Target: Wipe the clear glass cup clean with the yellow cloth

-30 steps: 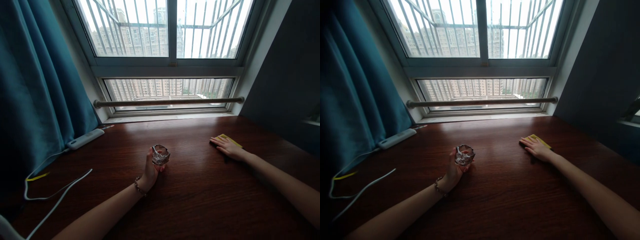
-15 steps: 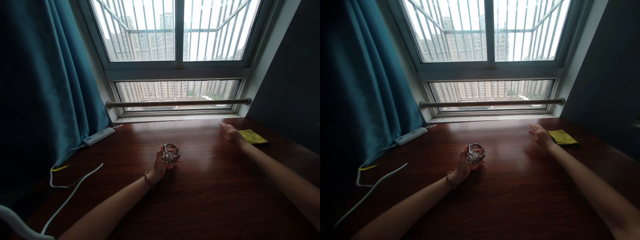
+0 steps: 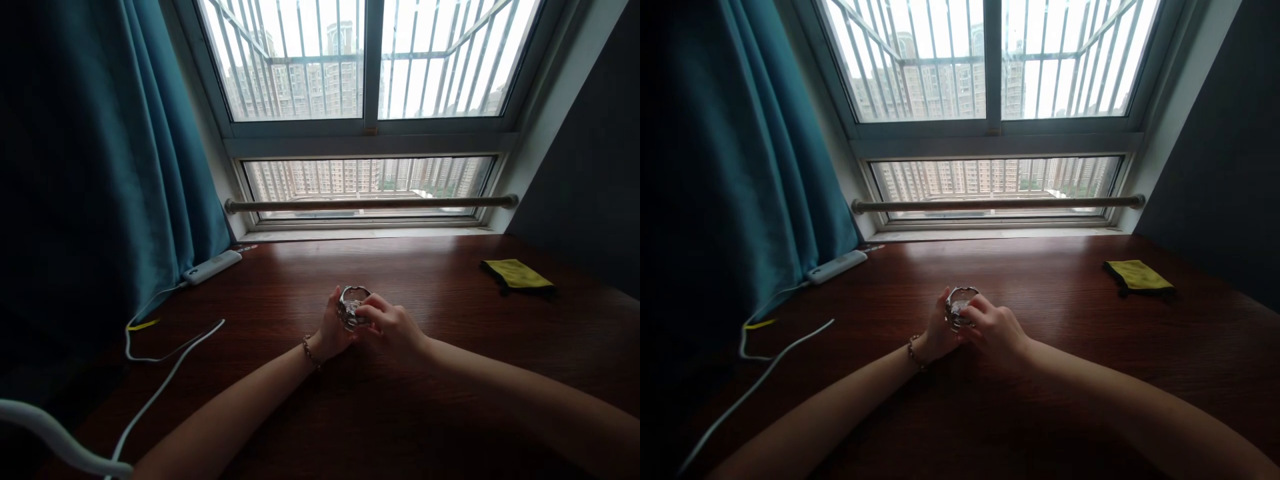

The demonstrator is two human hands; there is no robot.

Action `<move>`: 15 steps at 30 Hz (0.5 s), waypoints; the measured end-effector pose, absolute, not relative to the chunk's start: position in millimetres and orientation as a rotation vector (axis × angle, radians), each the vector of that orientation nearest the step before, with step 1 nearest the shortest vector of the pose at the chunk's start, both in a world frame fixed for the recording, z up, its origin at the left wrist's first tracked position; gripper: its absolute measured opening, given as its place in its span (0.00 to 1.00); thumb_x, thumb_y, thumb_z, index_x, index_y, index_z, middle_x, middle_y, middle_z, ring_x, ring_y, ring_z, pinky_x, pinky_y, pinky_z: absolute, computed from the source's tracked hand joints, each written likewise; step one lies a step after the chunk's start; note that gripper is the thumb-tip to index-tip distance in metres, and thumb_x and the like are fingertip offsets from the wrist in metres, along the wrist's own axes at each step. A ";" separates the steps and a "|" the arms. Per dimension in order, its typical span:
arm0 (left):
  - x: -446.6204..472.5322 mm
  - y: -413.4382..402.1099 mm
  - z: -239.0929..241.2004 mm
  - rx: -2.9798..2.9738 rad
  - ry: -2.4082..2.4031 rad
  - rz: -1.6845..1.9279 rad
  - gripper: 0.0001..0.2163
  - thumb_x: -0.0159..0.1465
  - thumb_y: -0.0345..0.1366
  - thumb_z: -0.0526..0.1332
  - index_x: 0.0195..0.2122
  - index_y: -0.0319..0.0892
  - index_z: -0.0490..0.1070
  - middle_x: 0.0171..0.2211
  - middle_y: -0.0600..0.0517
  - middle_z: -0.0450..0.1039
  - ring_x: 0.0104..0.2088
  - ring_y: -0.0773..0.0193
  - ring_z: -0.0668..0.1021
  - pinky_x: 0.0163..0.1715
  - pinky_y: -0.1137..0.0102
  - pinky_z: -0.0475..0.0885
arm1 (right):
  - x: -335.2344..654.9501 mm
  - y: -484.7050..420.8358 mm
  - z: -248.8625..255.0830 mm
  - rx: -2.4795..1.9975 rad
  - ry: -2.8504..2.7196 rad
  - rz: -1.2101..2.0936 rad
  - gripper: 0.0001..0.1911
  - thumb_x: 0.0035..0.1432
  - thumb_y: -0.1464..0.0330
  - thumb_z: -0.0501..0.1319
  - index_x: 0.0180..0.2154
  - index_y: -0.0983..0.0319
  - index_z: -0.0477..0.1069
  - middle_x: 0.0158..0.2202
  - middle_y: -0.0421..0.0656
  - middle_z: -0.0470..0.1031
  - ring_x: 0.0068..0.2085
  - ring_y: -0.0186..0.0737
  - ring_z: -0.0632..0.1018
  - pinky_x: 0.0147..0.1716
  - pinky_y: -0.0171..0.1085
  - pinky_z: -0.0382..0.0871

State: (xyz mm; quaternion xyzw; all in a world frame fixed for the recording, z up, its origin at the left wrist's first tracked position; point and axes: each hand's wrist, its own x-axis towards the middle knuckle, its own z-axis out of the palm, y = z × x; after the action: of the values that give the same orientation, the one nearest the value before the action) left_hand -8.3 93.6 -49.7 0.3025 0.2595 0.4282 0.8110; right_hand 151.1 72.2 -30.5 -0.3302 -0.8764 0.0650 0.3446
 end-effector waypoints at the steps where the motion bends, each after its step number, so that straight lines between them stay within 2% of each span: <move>1: -8.2 92.9 -50.2 0.668 0.546 0.882 0.29 0.58 0.62 0.49 0.33 0.37 0.71 0.24 0.49 0.71 0.20 0.67 0.71 0.13 0.76 0.57 | 153.4 70.7 -30.3 -0.838 -2.314 0.156 0.11 0.63 0.61 0.57 0.42 0.61 0.66 0.41 0.44 0.67 0.25 0.31 0.68 0.24 0.34 0.57; 4: -5.9 88.2 -50.0 0.772 0.509 0.762 0.29 0.58 0.62 0.49 0.37 0.38 0.70 0.26 0.48 0.72 0.21 0.67 0.72 0.16 0.75 0.62 | 164.1 60.8 -25.4 -0.864 -2.345 0.136 0.09 0.64 0.63 0.54 0.38 0.62 0.65 0.38 0.44 0.67 0.26 0.33 0.68 0.24 0.35 0.54; 9: 3.8 79.6 -52.4 1.021 0.489 0.530 0.35 0.56 0.65 0.46 0.48 0.39 0.65 0.33 0.42 0.75 0.22 0.63 0.76 0.20 0.73 0.66 | 218.2 46.2 -14.8 -1.040 -2.341 -0.008 0.08 0.65 0.65 0.51 0.35 0.62 0.63 0.34 0.43 0.63 0.25 0.35 0.67 0.24 0.36 0.55; 11: 8.0 79.0 -56.2 1.114 0.518 0.487 0.35 0.55 0.66 0.49 0.47 0.37 0.65 0.32 0.42 0.74 0.20 0.66 0.75 0.18 0.74 0.64 | 260.0 42.9 -15.8 -1.204 -2.302 -0.091 0.06 0.64 0.66 0.53 0.36 0.62 0.62 0.36 0.43 0.64 0.27 0.36 0.69 0.25 0.36 0.57; 15: 12.9 77.1 -59.7 1.297 0.583 0.439 0.32 0.54 0.64 0.53 0.36 0.33 0.68 0.21 0.50 0.69 0.14 0.72 0.67 0.13 0.77 0.58 | 371.1 33.3 -27.4 -1.473 -2.323 -0.067 0.03 0.64 0.69 0.51 0.38 0.58 0.62 0.39 0.44 0.64 0.32 0.38 0.71 0.31 0.38 0.62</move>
State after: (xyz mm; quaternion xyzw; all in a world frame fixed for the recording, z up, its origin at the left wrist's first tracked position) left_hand 12.9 77.1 -59.7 0.5904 0.2655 0.2000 0.7355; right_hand 371.1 33.3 -27.4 -0.5253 -0.8282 -0.0240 0.1937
